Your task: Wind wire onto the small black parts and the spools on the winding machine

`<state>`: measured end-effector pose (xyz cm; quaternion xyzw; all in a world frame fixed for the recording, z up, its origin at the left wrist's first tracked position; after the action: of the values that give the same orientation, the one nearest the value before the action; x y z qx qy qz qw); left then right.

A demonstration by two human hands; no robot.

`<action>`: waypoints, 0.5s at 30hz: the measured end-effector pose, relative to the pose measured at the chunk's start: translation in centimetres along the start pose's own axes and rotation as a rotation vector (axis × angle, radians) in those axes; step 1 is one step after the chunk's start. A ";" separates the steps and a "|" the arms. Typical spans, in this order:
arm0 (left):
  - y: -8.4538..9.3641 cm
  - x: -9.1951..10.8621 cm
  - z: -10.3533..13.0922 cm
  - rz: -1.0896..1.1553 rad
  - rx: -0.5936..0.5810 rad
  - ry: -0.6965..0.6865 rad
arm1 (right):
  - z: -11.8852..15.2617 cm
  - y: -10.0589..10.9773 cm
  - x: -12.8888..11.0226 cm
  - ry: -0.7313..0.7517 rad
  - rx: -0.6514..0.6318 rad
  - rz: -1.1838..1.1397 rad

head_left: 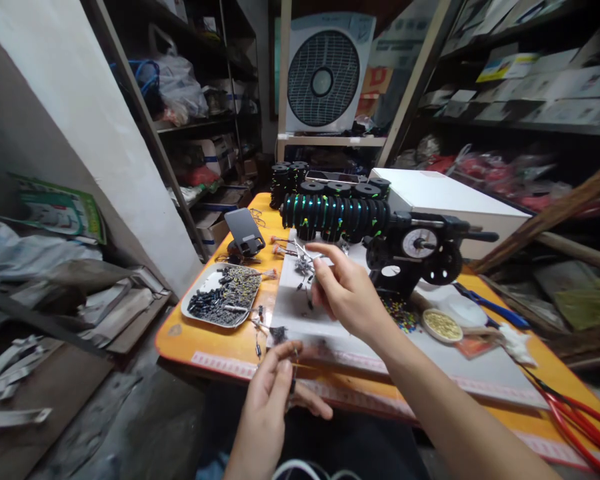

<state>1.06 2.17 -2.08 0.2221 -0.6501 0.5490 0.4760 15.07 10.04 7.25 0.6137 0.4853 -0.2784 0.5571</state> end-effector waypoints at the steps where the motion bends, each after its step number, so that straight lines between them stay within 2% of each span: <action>1: 0.3 -0.1 0.1 -0.031 0.025 -0.002 | -0.6 0.1 0.1 0.039 0.056 0.107; 4: 1.1 -0.5 0.8 -0.167 0.067 -0.032 | -2.2 0.0 0.7 0.086 0.139 0.282; 8: 1.6 0.3 2.2 -0.486 0.087 -0.057 | -3.2 -0.4 1.3 0.072 0.095 0.267; 10: 2.2 1.6 2.4 -0.622 0.126 -0.091 | -3.0 -0.3 1.2 0.054 0.054 0.227; 13: 4.1 4.3 1.5 -0.815 0.265 -0.243 | -2.0 0.0 0.9 0.005 -0.015 0.120; 15: 5.5 6.0 0.1 -1.105 0.302 -0.366 | -1.4 0.2 0.8 -0.029 -0.065 0.027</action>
<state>-6.10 5.15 0.33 0.6831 -0.4248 0.2595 0.5343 15.29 11.58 6.95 0.5976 0.4776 -0.2638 0.5876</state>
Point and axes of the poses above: each hand's wrist, its own z-axis away from the middle knuckle, its own y-axis out of the back of the hand, x = y × z, the point moved 1 cm from there along -z, towards the middle knuckle, and after that the axes turned 10 degrees about -x, right-handed, at the moved point
